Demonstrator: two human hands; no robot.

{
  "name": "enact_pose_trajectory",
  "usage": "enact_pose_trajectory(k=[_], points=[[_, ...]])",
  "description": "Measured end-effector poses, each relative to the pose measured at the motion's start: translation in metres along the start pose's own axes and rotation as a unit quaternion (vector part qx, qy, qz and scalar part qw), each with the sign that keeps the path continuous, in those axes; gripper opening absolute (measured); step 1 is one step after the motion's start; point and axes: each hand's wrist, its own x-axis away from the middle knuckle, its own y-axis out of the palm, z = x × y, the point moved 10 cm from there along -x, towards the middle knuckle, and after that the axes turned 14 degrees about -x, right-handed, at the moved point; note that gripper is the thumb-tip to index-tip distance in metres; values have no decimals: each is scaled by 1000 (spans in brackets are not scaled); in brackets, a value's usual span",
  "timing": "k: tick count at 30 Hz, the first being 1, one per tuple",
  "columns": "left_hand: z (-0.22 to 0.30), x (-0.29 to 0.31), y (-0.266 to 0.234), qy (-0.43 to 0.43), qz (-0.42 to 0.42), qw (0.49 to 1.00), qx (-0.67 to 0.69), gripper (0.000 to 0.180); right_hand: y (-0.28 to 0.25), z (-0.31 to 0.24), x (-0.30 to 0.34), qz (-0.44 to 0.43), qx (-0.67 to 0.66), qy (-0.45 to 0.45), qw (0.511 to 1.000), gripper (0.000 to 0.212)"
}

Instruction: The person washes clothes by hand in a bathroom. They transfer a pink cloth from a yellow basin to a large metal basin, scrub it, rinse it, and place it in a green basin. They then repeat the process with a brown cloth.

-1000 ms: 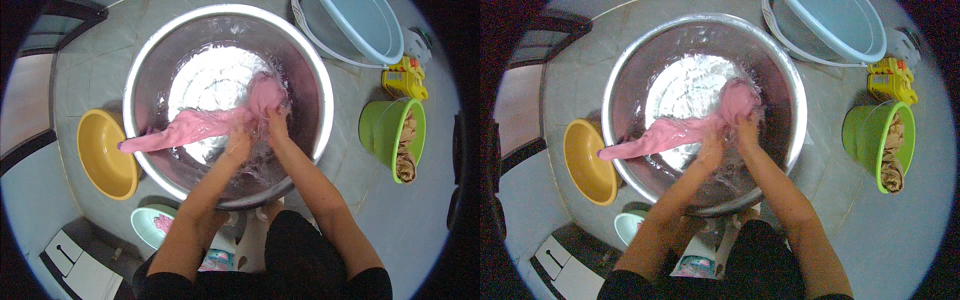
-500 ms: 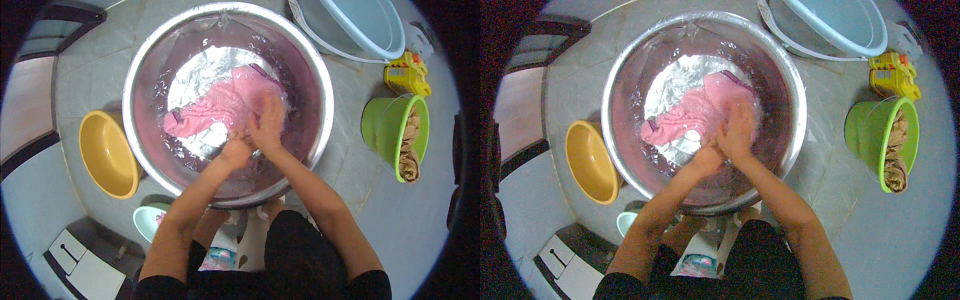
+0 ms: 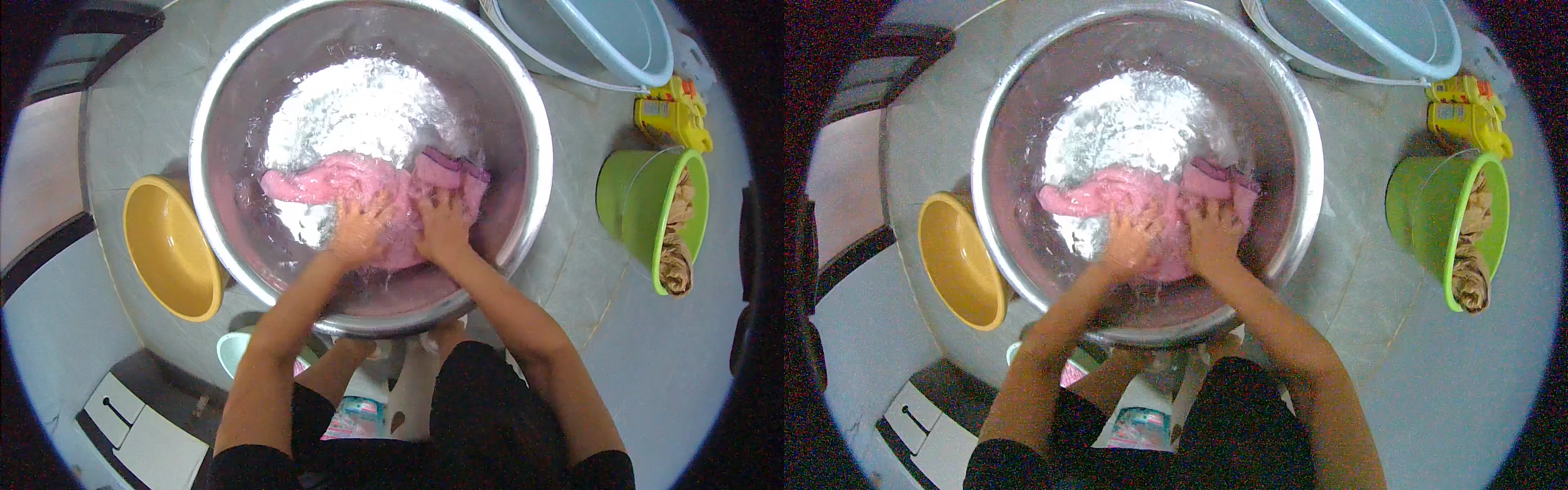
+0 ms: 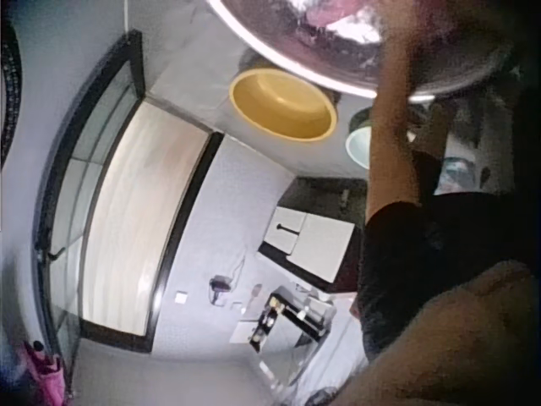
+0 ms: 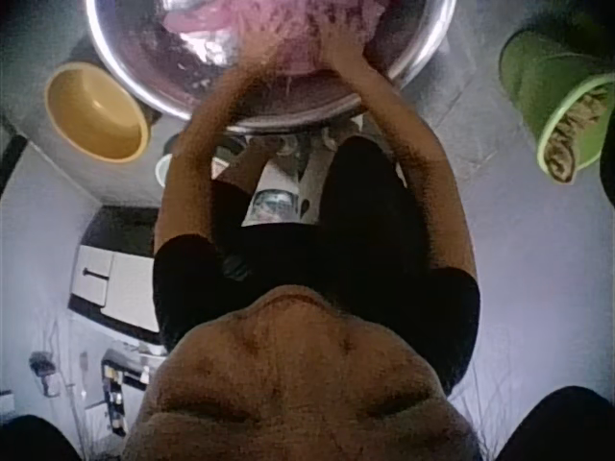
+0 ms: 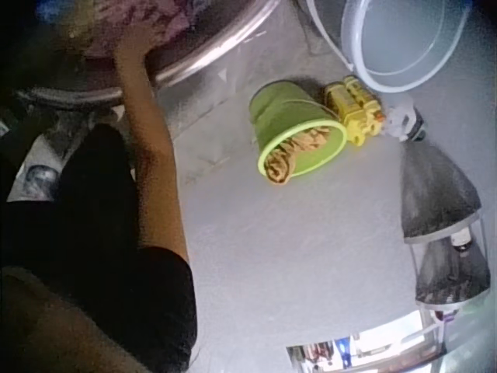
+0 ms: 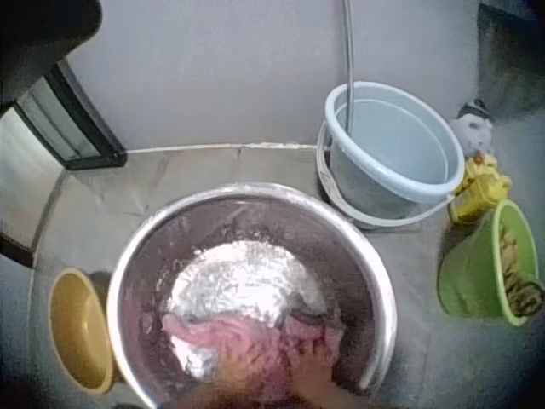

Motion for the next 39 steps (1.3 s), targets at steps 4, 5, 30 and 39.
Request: enact_pose_trajectory(k=[4, 5, 30, 39], points=[[-82, -11, 64, 43, -147, 940, 305, 59, -8, 2, -4, 54, 43, -12, 998, 77], [-94, -22, 44, -109, -191, 939, 265, 51, -3, 13, -1, 59, 72, -16, 996, 73], [-142, 71, 44, -248, 100, 905, 330, 47, -23, -1, -36, 16, 36, -94, 995, 59], [-114, -33, -14, -439, 260, 792, 335, 33, -18, -32, -86, 17, -679, 23, 734, 67]])
